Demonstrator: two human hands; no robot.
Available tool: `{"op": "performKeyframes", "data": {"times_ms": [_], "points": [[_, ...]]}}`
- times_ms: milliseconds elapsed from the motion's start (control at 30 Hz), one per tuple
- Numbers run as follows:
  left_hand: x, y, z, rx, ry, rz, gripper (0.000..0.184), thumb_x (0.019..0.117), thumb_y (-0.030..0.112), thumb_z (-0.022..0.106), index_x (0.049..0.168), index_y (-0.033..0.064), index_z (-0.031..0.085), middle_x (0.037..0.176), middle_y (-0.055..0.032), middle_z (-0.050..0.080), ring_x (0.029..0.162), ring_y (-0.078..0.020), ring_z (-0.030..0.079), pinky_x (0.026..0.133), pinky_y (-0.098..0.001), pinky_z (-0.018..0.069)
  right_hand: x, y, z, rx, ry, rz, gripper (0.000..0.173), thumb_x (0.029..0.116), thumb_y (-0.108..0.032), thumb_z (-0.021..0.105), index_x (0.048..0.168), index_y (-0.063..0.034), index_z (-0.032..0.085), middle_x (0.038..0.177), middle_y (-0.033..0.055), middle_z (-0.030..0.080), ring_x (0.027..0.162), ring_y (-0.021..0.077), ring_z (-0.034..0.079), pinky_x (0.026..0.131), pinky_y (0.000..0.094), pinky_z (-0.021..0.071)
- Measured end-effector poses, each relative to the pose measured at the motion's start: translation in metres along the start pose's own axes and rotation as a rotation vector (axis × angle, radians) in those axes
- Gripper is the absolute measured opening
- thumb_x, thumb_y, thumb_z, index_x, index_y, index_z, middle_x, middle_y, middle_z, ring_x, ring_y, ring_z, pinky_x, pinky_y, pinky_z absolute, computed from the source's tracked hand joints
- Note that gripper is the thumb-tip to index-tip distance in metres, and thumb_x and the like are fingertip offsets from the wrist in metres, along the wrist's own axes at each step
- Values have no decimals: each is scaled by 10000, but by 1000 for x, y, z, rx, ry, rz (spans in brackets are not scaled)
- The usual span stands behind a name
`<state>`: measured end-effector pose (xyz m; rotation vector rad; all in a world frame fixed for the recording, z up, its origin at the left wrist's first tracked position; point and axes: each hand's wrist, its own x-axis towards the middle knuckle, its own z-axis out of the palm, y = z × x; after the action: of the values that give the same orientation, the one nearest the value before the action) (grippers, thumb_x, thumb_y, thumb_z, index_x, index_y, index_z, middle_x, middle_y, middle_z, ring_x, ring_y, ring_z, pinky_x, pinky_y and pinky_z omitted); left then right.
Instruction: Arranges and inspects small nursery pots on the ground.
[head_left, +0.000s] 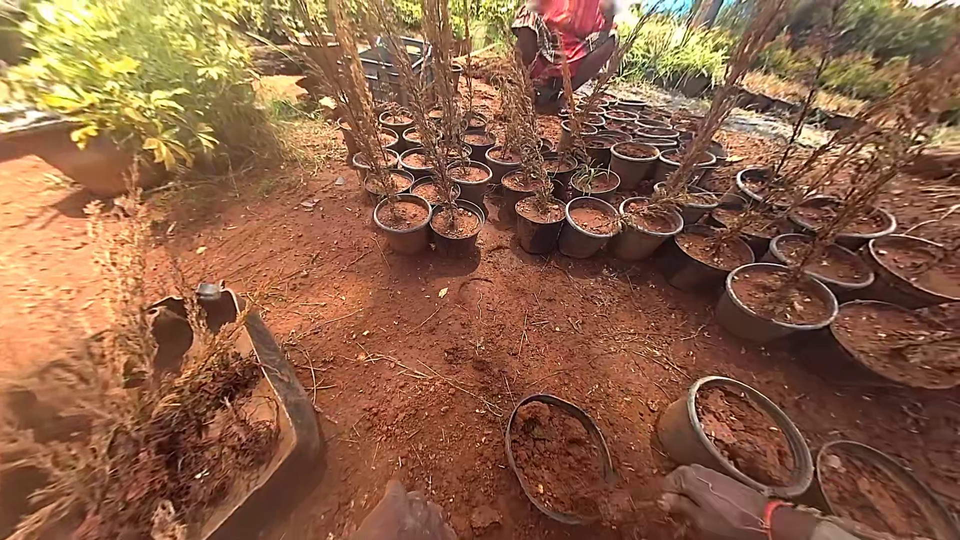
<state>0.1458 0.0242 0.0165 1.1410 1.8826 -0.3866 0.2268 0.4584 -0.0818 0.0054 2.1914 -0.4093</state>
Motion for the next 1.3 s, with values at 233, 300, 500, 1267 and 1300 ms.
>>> {"op": "performKeyframes", "data": {"times_ms": [233, 300, 500, 1267, 1300], "points": [[-5, -3, 10, -29, 6, -11, 409, 1031, 97, 580, 1409, -53, 547, 1459, -309, 533, 1307, -524, 542, 1036, -677, 446, -14, -4, -18, 410, 81, -154, 365, 1023, -326, 489, 735, -138, 611, 576, -36, 483, 502, 96, 463, 506, 315, 387], [-5, -1, 7, -21, -4, -1, 406, 1034, 98, 579, 1405, -62, 542, 1437, -314, 547, 1311, -521, 542, 1039, -671, 445, -21, -11, -20, 686, 101, -224, 334, 1004, -321, 507, 690, -230, 576, 536, -122, 461, 452, 5, 420, 446, 214, 349], [0, 1, 6, 21, 15, 0, 393, 1040, 124, 568, 1386, -61, 551, 1419, -315, 560, 1297, -515, 557, 1020, -684, 455, 6, -6, 27, -19, -58, 86, 414, 1085, -309, 489, 984, 35, 695, 932, 252, 693, 925, 417, 685, 846, 645, 511], [-3, -2, 0, -3, 4, -6, 421, 1049, 165, 589, 1414, -39, 545, 1412, -306, 570, 1300, -508, 558, 1035, -675, 446, -14, -36, 6, -171, 113, 156, 413, 1083, -324, 431, 1118, 8, 674, 1102, 289, 701, 1090, 494, 666, 915, 694, 475], [-3, -1, -1, 6, -7, -12, 418, 1053, 162, 577, 1420, -35, 538, 1417, -304, 566, 1302, -504, 556, 1037, -671, 447, -13, -22, 9, -141, 226, 83, 410, 1073, -324, 436, 1021, 7, 673, 973, 261, 703, 978, 462, 687, 848, 663, 498]]}}
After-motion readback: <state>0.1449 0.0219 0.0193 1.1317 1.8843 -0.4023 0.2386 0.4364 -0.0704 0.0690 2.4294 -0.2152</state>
